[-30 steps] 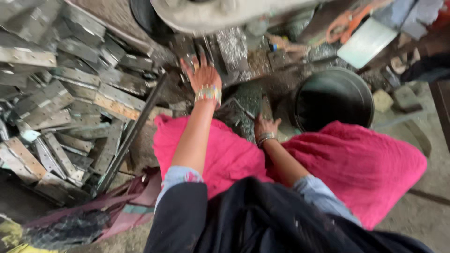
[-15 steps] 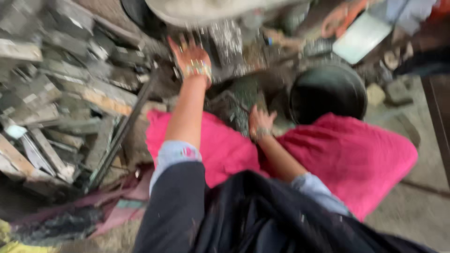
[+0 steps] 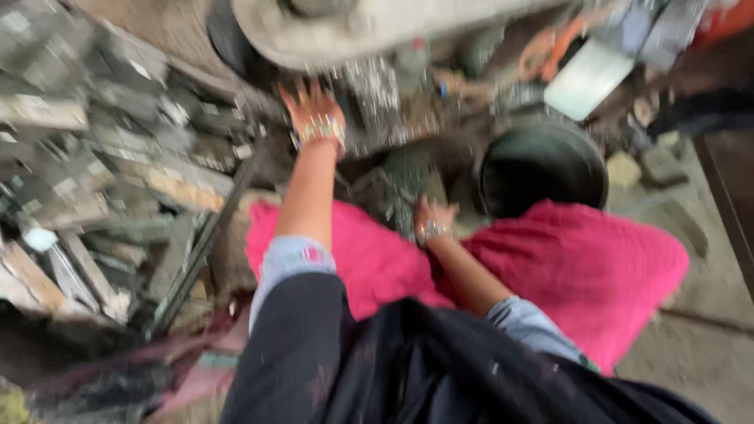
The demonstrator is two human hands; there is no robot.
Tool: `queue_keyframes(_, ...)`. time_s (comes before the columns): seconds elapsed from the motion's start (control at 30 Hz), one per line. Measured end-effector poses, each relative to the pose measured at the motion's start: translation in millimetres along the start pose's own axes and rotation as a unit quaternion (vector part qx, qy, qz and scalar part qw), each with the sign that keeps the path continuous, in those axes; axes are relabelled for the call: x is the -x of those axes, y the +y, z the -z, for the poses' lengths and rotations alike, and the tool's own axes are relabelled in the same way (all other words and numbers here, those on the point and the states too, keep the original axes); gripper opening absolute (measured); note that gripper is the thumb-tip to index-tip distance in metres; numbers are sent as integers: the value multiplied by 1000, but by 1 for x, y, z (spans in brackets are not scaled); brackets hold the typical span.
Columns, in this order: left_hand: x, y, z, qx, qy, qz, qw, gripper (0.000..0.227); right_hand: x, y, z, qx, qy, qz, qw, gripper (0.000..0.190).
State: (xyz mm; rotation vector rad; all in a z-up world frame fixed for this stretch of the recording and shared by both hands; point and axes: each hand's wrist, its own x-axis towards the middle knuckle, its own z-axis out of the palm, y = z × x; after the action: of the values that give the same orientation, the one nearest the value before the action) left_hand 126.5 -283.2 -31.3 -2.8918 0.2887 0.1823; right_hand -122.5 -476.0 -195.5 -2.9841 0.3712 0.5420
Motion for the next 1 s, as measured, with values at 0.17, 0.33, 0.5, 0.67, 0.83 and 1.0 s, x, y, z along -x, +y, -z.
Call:
queue_keyframes(0.17,48,14,6,37,11,-18,999,52,25,-4,61,-7,181,55,982,31)
queue_keyframes(0.33,148,45,-13,-66,254,-52,964,43,42,-21,120,-19,233,56,971,22)
queue_keyframes(0.5,145,20,10,32,256,-71,964,24,53,-13,118,-10,238,58,970,17)
queue_keyframes(0.67,91,35,53,49,354,23,934,21,49,-11,104,-70,162,36,984,20)
queue_keyframes(0.83,59,75,0,136,183,72,971,27,43,-7,88,-59,196,38,978,18)
queue_keyframes(1.0,70,38,-44,95,268,7,959,36,46,-10,92,-53,214,46,974,21)
